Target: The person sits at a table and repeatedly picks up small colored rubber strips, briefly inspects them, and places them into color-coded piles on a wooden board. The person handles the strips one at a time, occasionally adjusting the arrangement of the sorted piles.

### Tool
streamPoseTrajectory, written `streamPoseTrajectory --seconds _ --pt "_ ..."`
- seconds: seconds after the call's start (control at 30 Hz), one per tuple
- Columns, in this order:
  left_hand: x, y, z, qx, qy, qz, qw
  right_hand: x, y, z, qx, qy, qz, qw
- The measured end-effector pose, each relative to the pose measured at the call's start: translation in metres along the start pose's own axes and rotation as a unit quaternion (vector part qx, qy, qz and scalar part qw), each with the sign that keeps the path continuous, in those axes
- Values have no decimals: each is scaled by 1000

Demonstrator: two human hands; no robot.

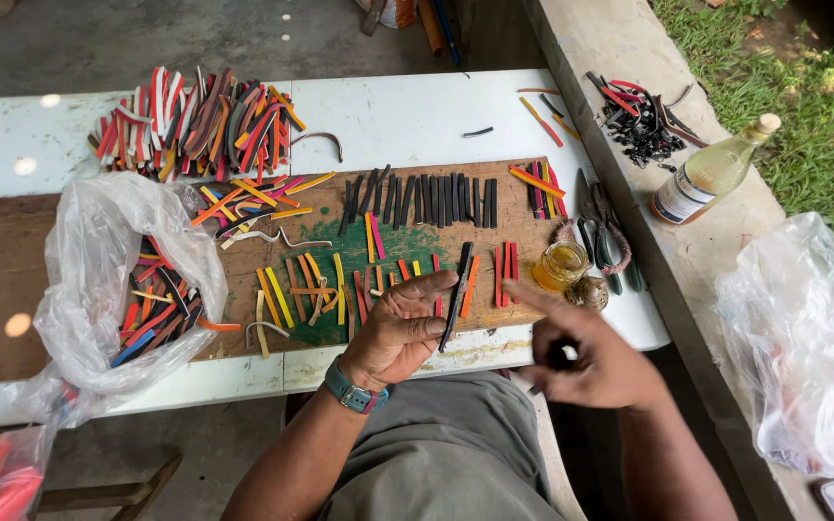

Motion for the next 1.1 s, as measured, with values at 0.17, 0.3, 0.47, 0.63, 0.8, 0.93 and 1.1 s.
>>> streamPoseTrajectory --seconds 0.17,0.3,0.47,0.63,0.8,0.93,1.1 --pt "-3 -2 9 -10 6 -8 1000 -3 -10 32 -28 -35 -13 999" --pt "0 -4 7 -7 -13 6 1000 -8 -11 36 -36 26 -11 999" --pt "-3 -2 7 -20 0 3 1000 -2 -9 33 -3 44 32 999" --pt "1 -4 9 -22 -6 6 1000 -16 -8 40 -18 67 -6 998" --pt "4 -4 5 4 -17 7 1000 -24 -5 50 -30 92 -7 995" --pt "5 1 8 -16 -13 12 1000 -37 -4 50 3 134 -19 991" --pt "10 1 1 4 -35 26 999 -75 0 59 21 215 -130 968"
Point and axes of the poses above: each hand's wrist, its own y-axis away from the middle knuckle, its own z-axis out of the palm, x = y × z, the point moved 10 cm from there along -y, towards the middle knuckle, and after that the axes turned 3 degrees about y, right-handed, at the moved point
